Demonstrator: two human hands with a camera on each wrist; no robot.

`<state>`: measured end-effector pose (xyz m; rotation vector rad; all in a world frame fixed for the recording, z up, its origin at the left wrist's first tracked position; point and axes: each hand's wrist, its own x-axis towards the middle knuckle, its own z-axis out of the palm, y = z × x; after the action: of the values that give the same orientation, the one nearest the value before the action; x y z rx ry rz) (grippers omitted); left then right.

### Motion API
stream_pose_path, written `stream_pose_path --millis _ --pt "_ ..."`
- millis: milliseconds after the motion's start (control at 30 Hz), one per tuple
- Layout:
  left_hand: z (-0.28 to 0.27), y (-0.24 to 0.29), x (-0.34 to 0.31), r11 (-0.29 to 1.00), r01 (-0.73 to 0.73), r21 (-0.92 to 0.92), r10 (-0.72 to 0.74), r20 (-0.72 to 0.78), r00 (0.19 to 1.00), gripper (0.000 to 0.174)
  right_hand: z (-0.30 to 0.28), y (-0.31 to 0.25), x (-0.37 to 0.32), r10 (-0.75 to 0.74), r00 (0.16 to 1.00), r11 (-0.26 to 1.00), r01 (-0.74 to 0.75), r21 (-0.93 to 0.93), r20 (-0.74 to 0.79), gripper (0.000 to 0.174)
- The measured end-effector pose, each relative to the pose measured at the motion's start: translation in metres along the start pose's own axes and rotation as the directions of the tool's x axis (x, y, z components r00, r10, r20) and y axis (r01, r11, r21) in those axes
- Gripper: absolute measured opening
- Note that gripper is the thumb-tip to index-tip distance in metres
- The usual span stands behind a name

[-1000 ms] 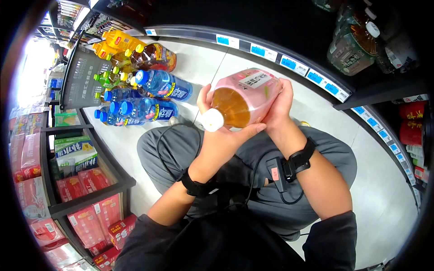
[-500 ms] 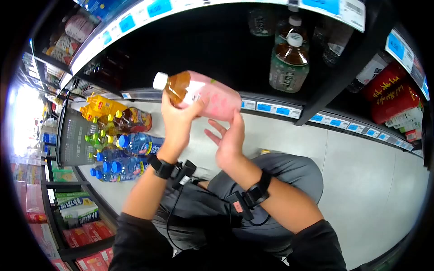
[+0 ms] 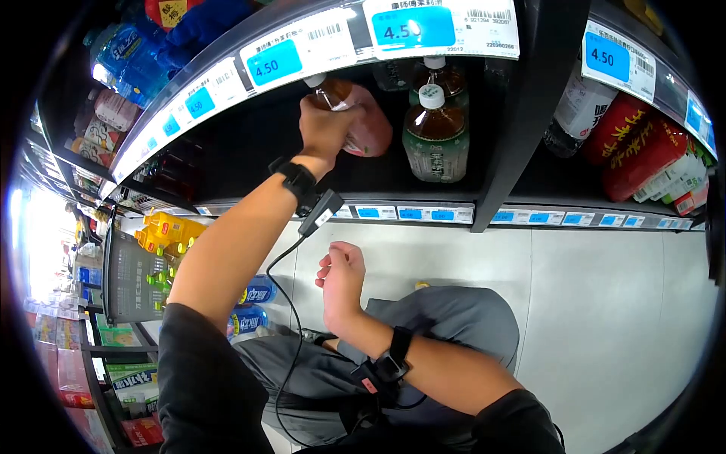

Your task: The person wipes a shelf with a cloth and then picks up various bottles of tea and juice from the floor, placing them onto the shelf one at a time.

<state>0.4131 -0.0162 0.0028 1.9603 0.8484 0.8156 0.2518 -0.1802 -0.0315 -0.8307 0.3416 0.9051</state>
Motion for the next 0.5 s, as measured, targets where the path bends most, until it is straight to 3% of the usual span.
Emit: stream_pose_path --millis 67,167,233,267,333,367,400,467,500 --pt "0.011 -0.001 0.011 0.998 0.055 -0.028 -0.053 0.070 0.996 0.078 0.003 -0.008 -0.006 -0.020 1.000 0.998 0.020 0.052 -0.006 0.017" --pt "0.038 -0.007 0.017 0.997 0.071 0.017 -0.070 -0.008 0.997 0.083 0.006 -0.009 -0.012 -0.074 0.997 0.991 0.072 0.116 0.010 0.016" --pt "0.059 -0.017 0.026 0.984 0.060 0.170 -0.010 -0.280 0.960 0.042 0.006 -0.016 -0.017 -0.102 0.995 0.985 0.101 0.140 -0.001 0.015" --pt "0.064 -0.023 0.031 0.983 0.063 0.171 -0.015 -0.273 0.962 0.042 0.006 -0.020 -0.021 -0.126 0.992 0.978 0.127 0.165 -0.013 0.014" --pt "0.071 -0.032 0.043 0.990 -0.128 0.054 0.134 -0.122 0.983 0.039 0.008 -0.035 -0.030 -0.149 0.989 0.965 0.148 0.218 -0.008 0.012" --pt "0.074 -0.034 0.048 0.994 -0.110 -0.004 0.110 -0.089 0.990 0.034 0.008 -0.043 -0.032 -0.175 0.985 0.948 0.167 0.271 0.004 0.010" --pt "0.076 -0.035 0.054 0.994 -0.108 -0.004 0.107 -0.084 0.991 0.034 0.009 -0.050 -0.034 -0.174 0.985 0.948 0.167 0.272 -0.001 0.010" --pt "0.078 -0.033 0.061 0.961 0.086 -0.263 -0.076 0.046 0.996 0.076 0.009 -0.063 -0.036 -0.339 0.938 0.913 0.309 0.266 0.072 0.008" --pt "0.079 -0.033 0.061 0.961 0.088 -0.261 -0.078 0.050 0.996 0.076 0.009 -0.070 -0.037 -0.369 0.924 0.905 0.333 0.264 0.097 0.007"
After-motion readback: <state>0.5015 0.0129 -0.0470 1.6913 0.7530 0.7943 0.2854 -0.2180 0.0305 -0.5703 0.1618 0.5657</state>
